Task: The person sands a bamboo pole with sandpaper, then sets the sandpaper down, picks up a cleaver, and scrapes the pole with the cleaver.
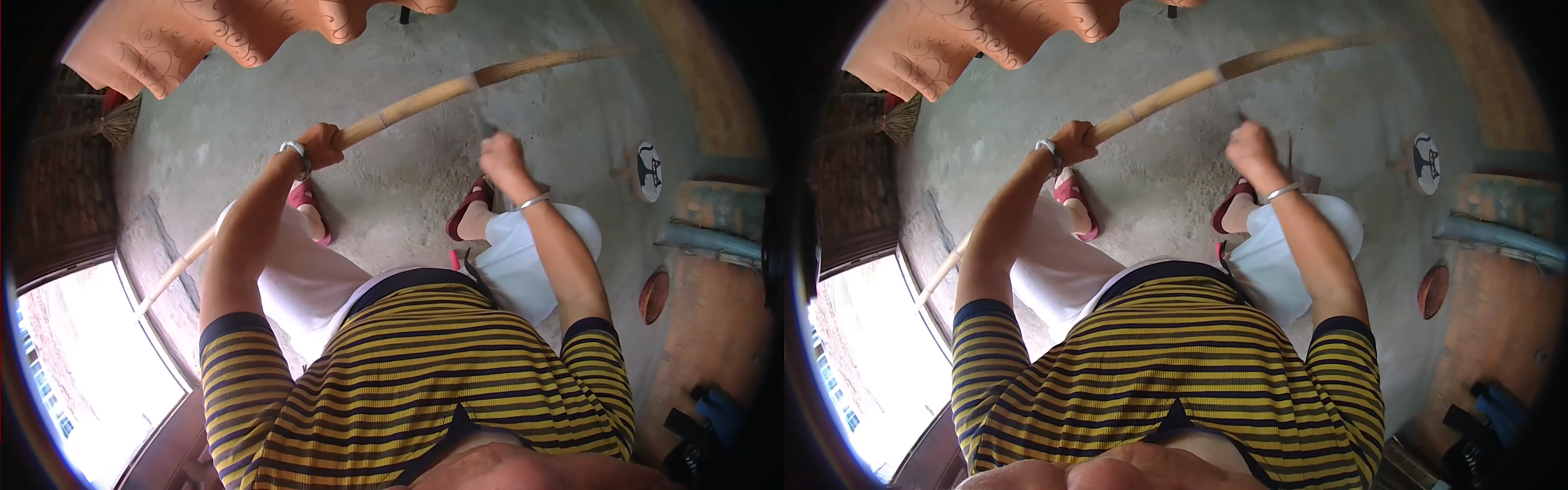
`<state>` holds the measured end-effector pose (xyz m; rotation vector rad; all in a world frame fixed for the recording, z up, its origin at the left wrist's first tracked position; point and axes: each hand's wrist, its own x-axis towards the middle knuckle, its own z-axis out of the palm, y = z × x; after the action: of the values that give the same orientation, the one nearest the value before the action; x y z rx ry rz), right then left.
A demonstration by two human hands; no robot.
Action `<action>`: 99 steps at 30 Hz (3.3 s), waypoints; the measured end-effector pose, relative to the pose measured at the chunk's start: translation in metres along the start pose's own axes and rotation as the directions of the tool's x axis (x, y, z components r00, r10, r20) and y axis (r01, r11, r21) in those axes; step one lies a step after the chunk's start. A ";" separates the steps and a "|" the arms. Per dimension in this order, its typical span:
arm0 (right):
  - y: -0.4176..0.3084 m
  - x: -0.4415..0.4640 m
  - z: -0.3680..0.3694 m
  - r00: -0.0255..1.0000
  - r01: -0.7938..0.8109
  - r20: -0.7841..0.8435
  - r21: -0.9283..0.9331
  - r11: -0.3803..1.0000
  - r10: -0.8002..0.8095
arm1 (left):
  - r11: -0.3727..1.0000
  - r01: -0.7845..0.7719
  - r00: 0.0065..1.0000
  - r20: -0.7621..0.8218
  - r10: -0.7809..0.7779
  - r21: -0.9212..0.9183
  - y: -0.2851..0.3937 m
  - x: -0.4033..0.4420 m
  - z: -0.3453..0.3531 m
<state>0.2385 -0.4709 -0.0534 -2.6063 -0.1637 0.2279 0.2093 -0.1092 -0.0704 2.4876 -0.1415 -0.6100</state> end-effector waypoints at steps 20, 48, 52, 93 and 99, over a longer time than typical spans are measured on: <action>-0.060 -0.045 0.038 0.879 0.361 0.292 0.109 0.926 -0.377 | 1.000 -0.014 1.000 -0.026 0.014 -0.004 -0.011 0.001 0.006; -0.033 0.000 0.018 0.938 -0.301 0.342 0.722 0.623 0.056 | 0.918 0.123 0.978 0.203 -0.047 -0.378 0.007 -0.022 -0.025; -0.038 -0.022 0.040 0.896 -0.141 0.416 0.594 0.792 -0.153 | 0.919 0.119 0.968 0.250 -0.023 -0.377 -0.002 -0.017 -0.028; -0.017 -0.006 0.007 0.911 -0.332 0.412 0.692 0.641 0.027 | 0.958 0.157 0.978 0.174 -0.116 -0.240 -0.003 -0.021 -0.019; -0.024 -0.034 0.043 0.858 0.106 0.437 0.364 0.925 -0.270 | 0.950 0.108 0.986 0.154 -0.065 -0.293 -0.009 -0.019 -0.015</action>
<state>0.1954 -0.4345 -0.0737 -2.1352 -0.5124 0.7655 0.1994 -0.0898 -0.0570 2.1649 0.0073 -0.7850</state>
